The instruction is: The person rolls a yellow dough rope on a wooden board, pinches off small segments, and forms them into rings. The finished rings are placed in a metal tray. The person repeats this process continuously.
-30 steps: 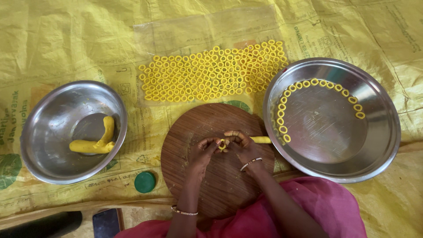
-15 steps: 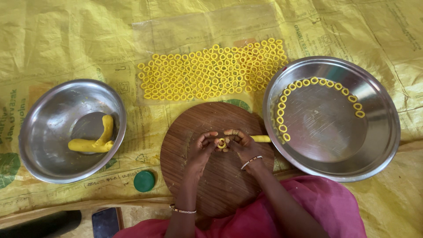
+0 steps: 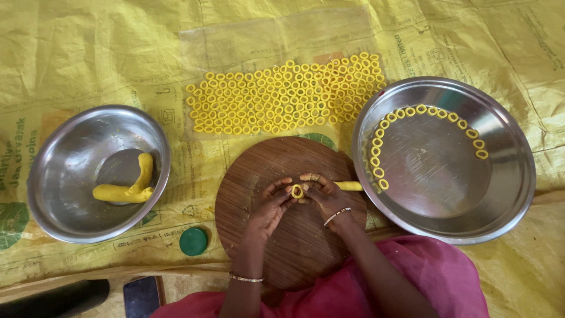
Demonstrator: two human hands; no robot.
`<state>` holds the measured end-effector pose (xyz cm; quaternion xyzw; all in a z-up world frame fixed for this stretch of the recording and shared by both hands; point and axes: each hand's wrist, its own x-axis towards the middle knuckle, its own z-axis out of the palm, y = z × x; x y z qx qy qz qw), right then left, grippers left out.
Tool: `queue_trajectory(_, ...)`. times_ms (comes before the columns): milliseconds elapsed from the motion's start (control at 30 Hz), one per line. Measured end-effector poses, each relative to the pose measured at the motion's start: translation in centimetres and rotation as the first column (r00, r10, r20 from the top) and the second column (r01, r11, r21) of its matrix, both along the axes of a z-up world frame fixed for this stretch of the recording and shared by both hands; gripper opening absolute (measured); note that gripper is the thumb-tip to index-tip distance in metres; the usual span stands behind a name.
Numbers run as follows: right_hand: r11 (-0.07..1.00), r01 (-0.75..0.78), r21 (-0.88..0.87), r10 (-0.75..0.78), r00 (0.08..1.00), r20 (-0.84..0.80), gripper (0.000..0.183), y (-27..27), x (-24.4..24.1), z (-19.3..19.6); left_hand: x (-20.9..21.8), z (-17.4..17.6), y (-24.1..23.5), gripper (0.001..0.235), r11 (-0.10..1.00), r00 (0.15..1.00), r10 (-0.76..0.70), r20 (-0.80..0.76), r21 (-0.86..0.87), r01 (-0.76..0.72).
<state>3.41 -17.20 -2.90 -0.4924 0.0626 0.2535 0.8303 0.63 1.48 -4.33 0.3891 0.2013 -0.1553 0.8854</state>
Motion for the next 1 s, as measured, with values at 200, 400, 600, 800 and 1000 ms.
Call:
queue_trajectory(200, 0.998, 0.032, -0.056, -0.035, 0.998, -0.047, 0.027, 0.0, 0.1, 0.5, 0.0, 4.6, -0.4, 0.037, 0.978, 0.989, 0.003, -0.146, 0.205, 0.028)
queue_trajectory(400, 0.824, 0.142, -0.549, 0.08, 0.93, 0.36, 0.023, 0.7, -0.6, -0.3, -0.3, 4.7, -0.9, 0.04, 0.603, 0.992, -0.113, -0.06, 0.789, 0.116)
queue_trajectory(600, 0.942, 0.05, -0.333, 0.053, 0.954, 0.293, 0.027, 1.0, -0.6, -3.3, -0.1, 1.7, -1.2, 0.035, 0.552, 0.929, -0.052, 0.366, 0.786, -0.279)
queue_trajectory(800, 0.827, 0.218, -0.519, 0.049, 0.891, 0.452, 0.018, 0.5, -0.2, -3.3, -0.5, 2.3, -1.7, 0.047, 0.482, 0.984, -0.127, 0.127, 0.875, -0.051)
queue_trajectory(1000, 0.532, 0.587, -0.61, 0.187, 0.621, 0.761, 0.016, -1.9, 0.1, 3.3, -0.5, 3.6, -1.6, 0.062, 0.436, 0.986, -0.157, 0.056, 0.9, 0.018)
